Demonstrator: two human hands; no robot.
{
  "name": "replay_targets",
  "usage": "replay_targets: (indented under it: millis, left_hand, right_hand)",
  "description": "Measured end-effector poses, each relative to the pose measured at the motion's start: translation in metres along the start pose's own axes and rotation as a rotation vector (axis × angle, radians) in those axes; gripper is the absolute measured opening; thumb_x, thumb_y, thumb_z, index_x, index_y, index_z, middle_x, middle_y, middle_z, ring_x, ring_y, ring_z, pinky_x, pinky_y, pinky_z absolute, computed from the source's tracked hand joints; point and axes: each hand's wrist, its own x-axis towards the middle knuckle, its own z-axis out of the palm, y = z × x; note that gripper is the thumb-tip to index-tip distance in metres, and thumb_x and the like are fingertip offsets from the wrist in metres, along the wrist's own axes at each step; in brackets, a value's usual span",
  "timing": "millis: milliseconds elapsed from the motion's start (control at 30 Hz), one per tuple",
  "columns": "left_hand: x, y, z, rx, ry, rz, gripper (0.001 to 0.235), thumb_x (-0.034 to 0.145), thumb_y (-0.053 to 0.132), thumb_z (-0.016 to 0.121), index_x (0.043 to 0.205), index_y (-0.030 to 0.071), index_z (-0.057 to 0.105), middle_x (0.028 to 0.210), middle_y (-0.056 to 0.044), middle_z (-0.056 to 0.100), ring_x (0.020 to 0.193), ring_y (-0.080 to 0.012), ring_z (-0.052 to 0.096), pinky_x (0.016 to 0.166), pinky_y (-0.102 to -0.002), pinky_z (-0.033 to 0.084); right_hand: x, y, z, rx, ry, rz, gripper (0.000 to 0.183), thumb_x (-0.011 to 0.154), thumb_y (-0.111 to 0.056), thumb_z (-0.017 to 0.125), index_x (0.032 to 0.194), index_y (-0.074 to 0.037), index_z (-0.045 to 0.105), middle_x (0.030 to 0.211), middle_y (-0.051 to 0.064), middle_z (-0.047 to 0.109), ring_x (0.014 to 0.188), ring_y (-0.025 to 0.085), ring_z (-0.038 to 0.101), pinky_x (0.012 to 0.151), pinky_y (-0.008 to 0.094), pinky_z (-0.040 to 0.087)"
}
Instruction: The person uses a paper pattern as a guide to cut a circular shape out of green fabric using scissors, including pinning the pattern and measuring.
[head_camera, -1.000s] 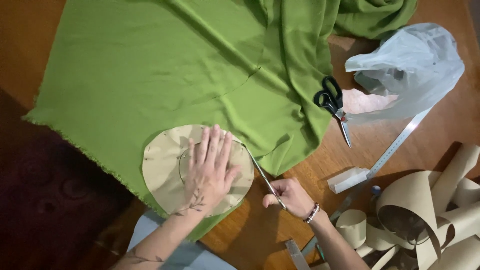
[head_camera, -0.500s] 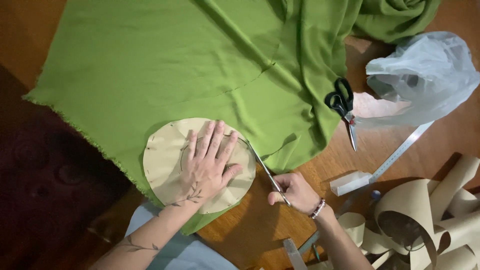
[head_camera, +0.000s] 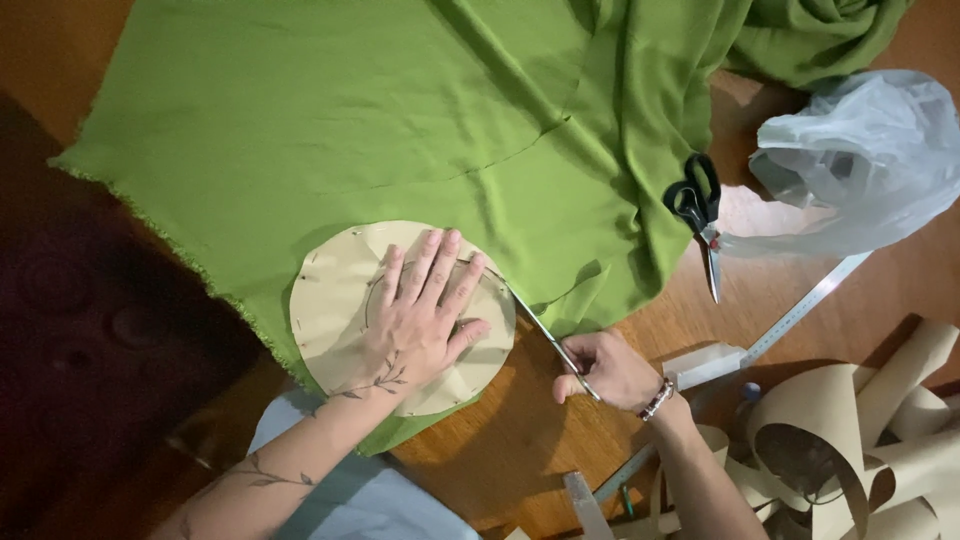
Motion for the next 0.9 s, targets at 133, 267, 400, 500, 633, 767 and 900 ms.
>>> replay_targets:
  millis: [133, 267, 400, 500, 633, 767, 900]
  left_hand:
    - [-0.001, -0.002, 0.003, -0.024, 0.007, -0.005, 0.073, 0.100, 0.062, 0.039, 0.160, 0.020, 0.032, 0.166, -0.015, 0.026, 0.155, -0.0330, 0.020, 0.122, -0.059, 0.010]
    - [-0.002, -0.002, 0.004, -0.011, 0.015, -0.003, 0.078, 0.100, 0.062, 0.042, 0.159, 0.012, 0.033, 0.166, -0.016, 0.027, 0.155, -0.0319, 0.020, 0.123, -0.057, 0.009]
    - [-0.001, -0.001, 0.003, -0.015, 0.025, -0.010, 0.081, 0.099, 0.063, 0.044, 0.157, 0.006, 0.036, 0.166, -0.016, 0.028, 0.155, -0.0307, 0.021, 0.124, -0.056, 0.007]
    - [-0.001, -0.001, 0.003, -0.004, 0.031, -0.009, 0.082, 0.099, 0.062, 0.044, 0.156, 0.004, 0.036, 0.165, -0.015, 0.029, 0.154, -0.0303, 0.023, 0.124, -0.055, 0.008]
    - [-0.002, -0.002, 0.004, -0.022, 0.029, -0.013, 0.082, 0.099, 0.062, 0.044, 0.156, 0.004, 0.036, 0.166, -0.015, 0.029, 0.154, -0.0298, 0.022, 0.124, -0.055, 0.007]
    - [-0.002, -0.003, 0.005, -0.041, 0.045, -0.012, 0.081, 0.100, 0.061, 0.044, 0.156, 0.004, 0.036, 0.165, -0.015, 0.030, 0.154, -0.0302, 0.023, 0.124, -0.056, 0.008]
    - [-0.003, -0.003, 0.007, -0.029, 0.049, -0.003, 0.082, 0.099, 0.061, 0.045, 0.157, 0.004, 0.034, 0.165, -0.015, 0.029, 0.154, -0.0308, 0.023, 0.123, -0.056, 0.010]
  right_hand:
    - [0.003, -0.004, -0.006, -0.039, 0.005, -0.022, 0.056, 0.057, -0.054, 0.098, 0.057, -0.015, 0.057, 0.047, -0.006, 0.050, 0.050, 0.010, 0.047, 0.052, 0.023, 0.040]
    - [0.004, -0.009, -0.010, -0.060, -0.003, -0.013, 0.056, 0.056, -0.053, 0.098, 0.056, -0.014, 0.057, 0.045, -0.005, 0.050, 0.049, 0.010, 0.046, 0.051, 0.023, 0.039]
    - [0.009, 0.002, -0.010, -0.030, -0.037, -0.010, 0.054, 0.059, -0.052, 0.098, 0.056, -0.015, 0.058, 0.046, -0.006, 0.050, 0.050, 0.009, 0.047, 0.052, 0.023, 0.040]
    - [0.009, 0.001, -0.011, -0.022, -0.049, -0.010, 0.053, 0.061, -0.051, 0.097, 0.056, -0.015, 0.058, 0.046, -0.006, 0.052, 0.050, 0.009, 0.048, 0.053, 0.023, 0.040]
    - [0.009, -0.001, -0.014, -0.027, -0.054, 0.006, 0.054, 0.063, -0.050, 0.096, 0.056, -0.015, 0.056, 0.047, -0.006, 0.049, 0.050, 0.010, 0.048, 0.052, 0.024, 0.040]
    - [0.008, -0.012, -0.018, -0.073, -0.054, -0.005, 0.053, 0.067, -0.047, 0.095, 0.056, -0.013, 0.056, 0.047, -0.004, 0.050, 0.050, 0.011, 0.047, 0.051, 0.025, 0.039]
    - [0.009, -0.012, -0.024, -0.057, -0.081, -0.012, 0.051, 0.065, -0.045, 0.097, 0.054, -0.014, 0.057, 0.044, -0.005, 0.052, 0.047, 0.010, 0.047, 0.049, 0.024, 0.039]
